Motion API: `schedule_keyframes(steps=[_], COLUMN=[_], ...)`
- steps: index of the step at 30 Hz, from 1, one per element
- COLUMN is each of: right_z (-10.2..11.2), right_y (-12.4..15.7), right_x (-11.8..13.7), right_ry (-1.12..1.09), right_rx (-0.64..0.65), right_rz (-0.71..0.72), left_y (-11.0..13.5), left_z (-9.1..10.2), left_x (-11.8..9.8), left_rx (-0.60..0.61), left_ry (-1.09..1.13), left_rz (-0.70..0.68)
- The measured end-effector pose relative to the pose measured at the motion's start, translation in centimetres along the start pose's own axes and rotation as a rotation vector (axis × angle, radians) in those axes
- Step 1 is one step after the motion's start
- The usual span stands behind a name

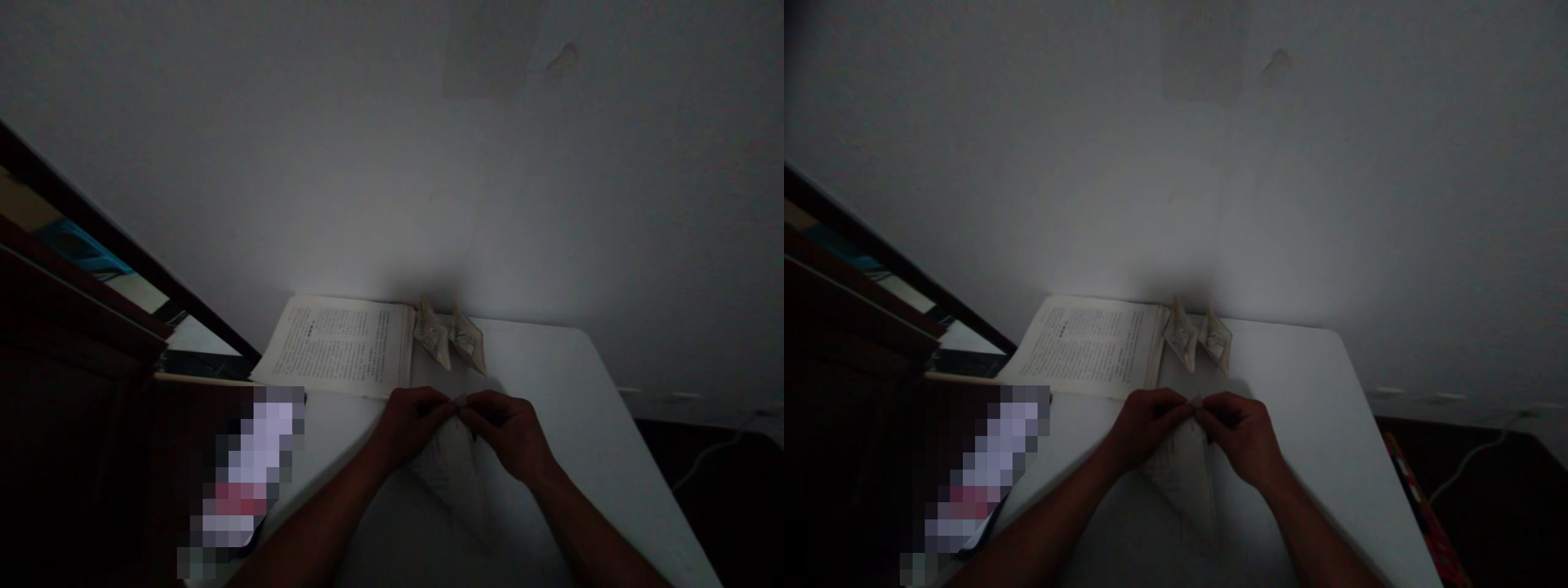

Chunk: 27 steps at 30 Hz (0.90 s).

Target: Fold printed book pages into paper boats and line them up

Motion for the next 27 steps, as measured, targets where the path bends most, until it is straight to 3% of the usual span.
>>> schedule_keyframes(steps=[9, 13, 18, 23, 27], right_z=[0.08, 0.21, 0.03, 0.3, 0.1], right_y=[-0.04, 0.0, -0.01, 0.0, -0.02], right_x=[0.37, 0.17, 0.1, 0.3, -0.04], right_ry=[0.02, 0.028, 0.001, 0.006, -0.078], right_rx=[0.03, -0.023, -0.002, -0.015, -0.01], right_rz=[0.021, 0.026, 0.008, 0.019, -0.021], left_y=[-0.04, -0.15, -0.1, -0.23, -0.13], left_z=[0.07, 0.03, 0.33, 0.2, 0.24], left_x=[-0.11, 0.16, 0.04, 0.32, 0.07], left_rx=[0.0, 0.041, 0.004, 0.006, 0.012], left_ry=[-0.062, -0.047, -0.026, -0.017, -0.067], left_rz=[-0.022, 0.006, -0.04, 0.017, -0.052])
Point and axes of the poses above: each hand's wrist, its own y-axis away from the middle knuckle, its own z-axis out of the back of the hand, x = y × z, the point moved 4 cm from there along -y, towards the middle knuckle, and after that the axes turned 12 degrees about z, right-handed, at the moved point
